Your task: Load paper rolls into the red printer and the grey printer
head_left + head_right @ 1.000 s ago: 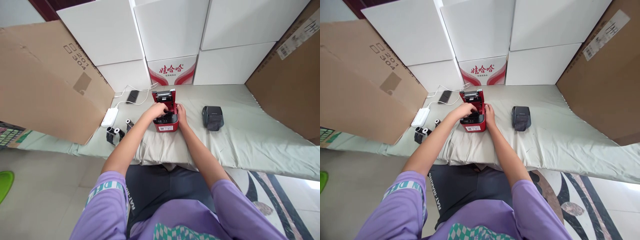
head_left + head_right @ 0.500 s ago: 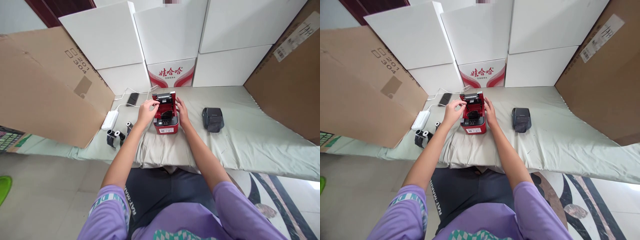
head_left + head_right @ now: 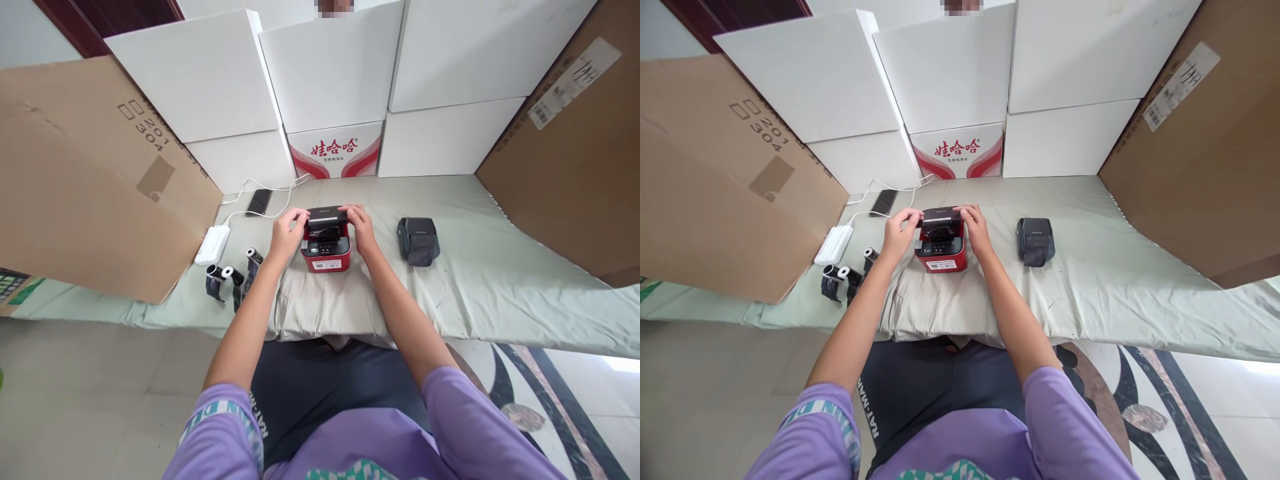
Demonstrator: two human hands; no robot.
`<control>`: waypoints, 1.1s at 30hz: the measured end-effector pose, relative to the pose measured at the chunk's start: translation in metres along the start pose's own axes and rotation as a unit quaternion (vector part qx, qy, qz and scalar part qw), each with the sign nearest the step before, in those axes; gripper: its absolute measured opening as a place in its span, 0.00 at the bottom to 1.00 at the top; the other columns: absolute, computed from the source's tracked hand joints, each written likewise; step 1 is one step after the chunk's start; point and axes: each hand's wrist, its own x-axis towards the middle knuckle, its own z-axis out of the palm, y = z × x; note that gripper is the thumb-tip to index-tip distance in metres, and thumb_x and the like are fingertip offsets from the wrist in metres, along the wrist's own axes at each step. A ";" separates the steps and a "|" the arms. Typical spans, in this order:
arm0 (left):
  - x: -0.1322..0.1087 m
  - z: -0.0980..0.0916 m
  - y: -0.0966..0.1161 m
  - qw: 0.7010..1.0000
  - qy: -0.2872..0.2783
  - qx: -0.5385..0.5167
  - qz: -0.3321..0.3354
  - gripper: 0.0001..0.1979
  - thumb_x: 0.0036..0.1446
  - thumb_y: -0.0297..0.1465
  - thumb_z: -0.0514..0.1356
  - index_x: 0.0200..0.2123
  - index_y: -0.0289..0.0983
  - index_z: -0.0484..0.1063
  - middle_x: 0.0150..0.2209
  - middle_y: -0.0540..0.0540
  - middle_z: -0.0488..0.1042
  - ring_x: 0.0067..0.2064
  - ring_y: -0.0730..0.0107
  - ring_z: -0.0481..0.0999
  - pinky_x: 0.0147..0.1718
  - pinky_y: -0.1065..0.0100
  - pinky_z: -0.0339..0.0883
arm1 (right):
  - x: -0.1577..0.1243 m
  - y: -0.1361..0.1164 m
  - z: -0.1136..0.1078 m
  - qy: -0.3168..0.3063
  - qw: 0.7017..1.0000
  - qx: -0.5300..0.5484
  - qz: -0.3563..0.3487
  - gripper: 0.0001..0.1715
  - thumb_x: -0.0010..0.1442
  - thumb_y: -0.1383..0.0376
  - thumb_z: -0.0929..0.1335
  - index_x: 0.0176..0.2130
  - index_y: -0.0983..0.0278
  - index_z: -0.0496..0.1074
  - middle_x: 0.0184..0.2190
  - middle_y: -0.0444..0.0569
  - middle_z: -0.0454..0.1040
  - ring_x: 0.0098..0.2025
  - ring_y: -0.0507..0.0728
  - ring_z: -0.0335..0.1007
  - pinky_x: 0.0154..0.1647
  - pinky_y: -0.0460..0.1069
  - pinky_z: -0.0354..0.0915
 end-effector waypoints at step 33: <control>0.071 0.165 0.032 0.906 -0.026 -0.383 -0.176 0.24 0.70 0.33 0.44 0.64 0.38 0.67 0.64 0.44 0.76 0.67 0.64 0.73 0.64 0.63 0.68 | 0.052 -0.061 -0.123 -0.103 0.967 -0.235 0.010 0.44 0.44 0.56 0.83 0.58 0.61 0.75 0.55 0.57 0.81 0.59 0.77 0.75 0.65 0.73 0.67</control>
